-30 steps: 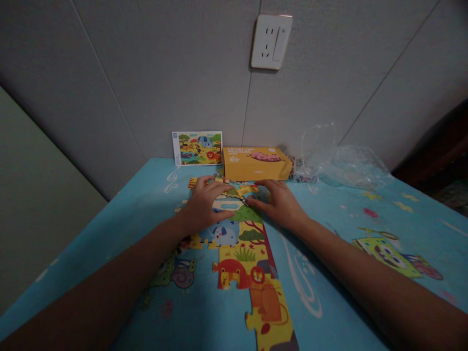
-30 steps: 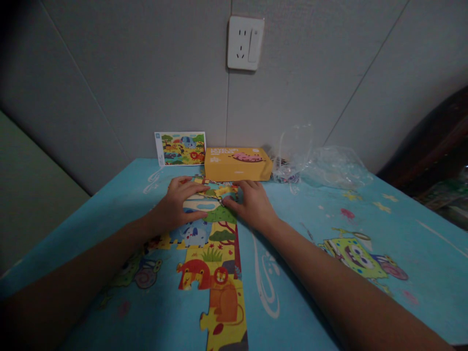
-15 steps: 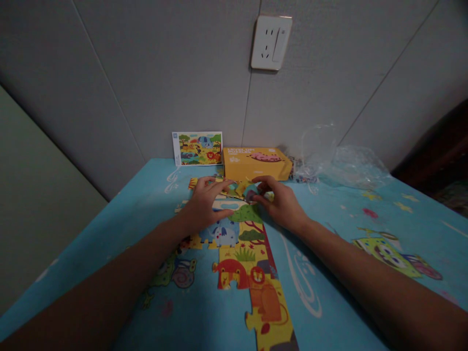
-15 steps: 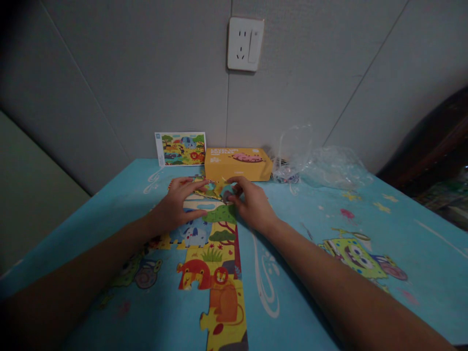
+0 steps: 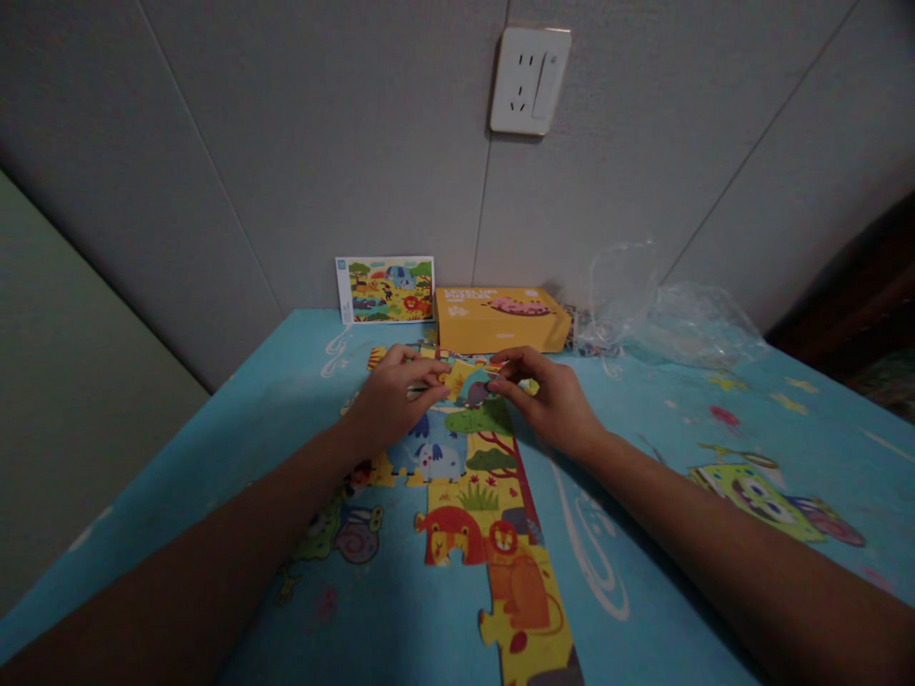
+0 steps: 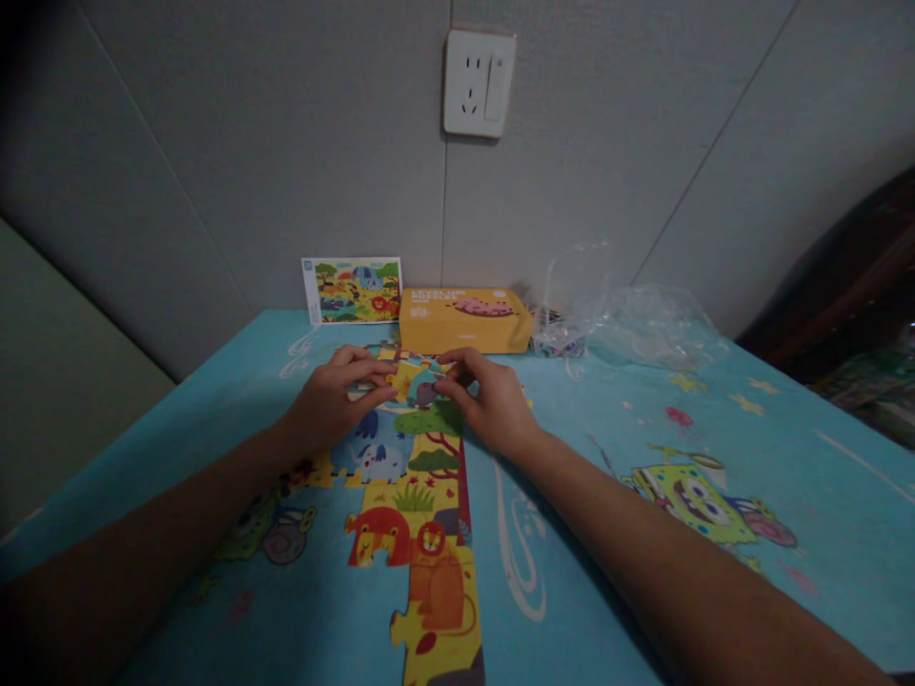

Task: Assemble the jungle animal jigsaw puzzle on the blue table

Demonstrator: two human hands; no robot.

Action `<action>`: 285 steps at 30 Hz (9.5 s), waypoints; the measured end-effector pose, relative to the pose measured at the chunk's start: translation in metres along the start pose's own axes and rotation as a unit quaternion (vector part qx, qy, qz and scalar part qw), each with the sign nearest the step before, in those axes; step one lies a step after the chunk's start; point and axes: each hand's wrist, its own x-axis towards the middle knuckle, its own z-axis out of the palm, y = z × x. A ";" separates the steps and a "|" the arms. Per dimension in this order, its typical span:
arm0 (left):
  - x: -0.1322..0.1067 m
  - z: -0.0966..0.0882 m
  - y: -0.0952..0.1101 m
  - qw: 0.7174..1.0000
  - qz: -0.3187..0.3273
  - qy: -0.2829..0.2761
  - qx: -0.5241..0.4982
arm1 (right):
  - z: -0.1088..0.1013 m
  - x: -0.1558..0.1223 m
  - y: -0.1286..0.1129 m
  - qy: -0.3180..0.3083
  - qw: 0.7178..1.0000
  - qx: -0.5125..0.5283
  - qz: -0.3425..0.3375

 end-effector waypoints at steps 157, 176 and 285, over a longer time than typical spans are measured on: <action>0.000 -0.001 0.004 0.999 0.030 -0.005 0.035 | 0.007 0.002 0.010 -0.039 0.998 0.040 0.036; 0.005 -0.006 -0.004 0.982 -0.134 0.127 0.043 | -0.030 -0.002 0.030 -0.062 0.895 -0.412 0.157; -0.001 0.000 0.000 0.998 0.044 -0.036 0.041 | 0.002 -0.003 -0.003 -0.077 0.996 -0.046 0.012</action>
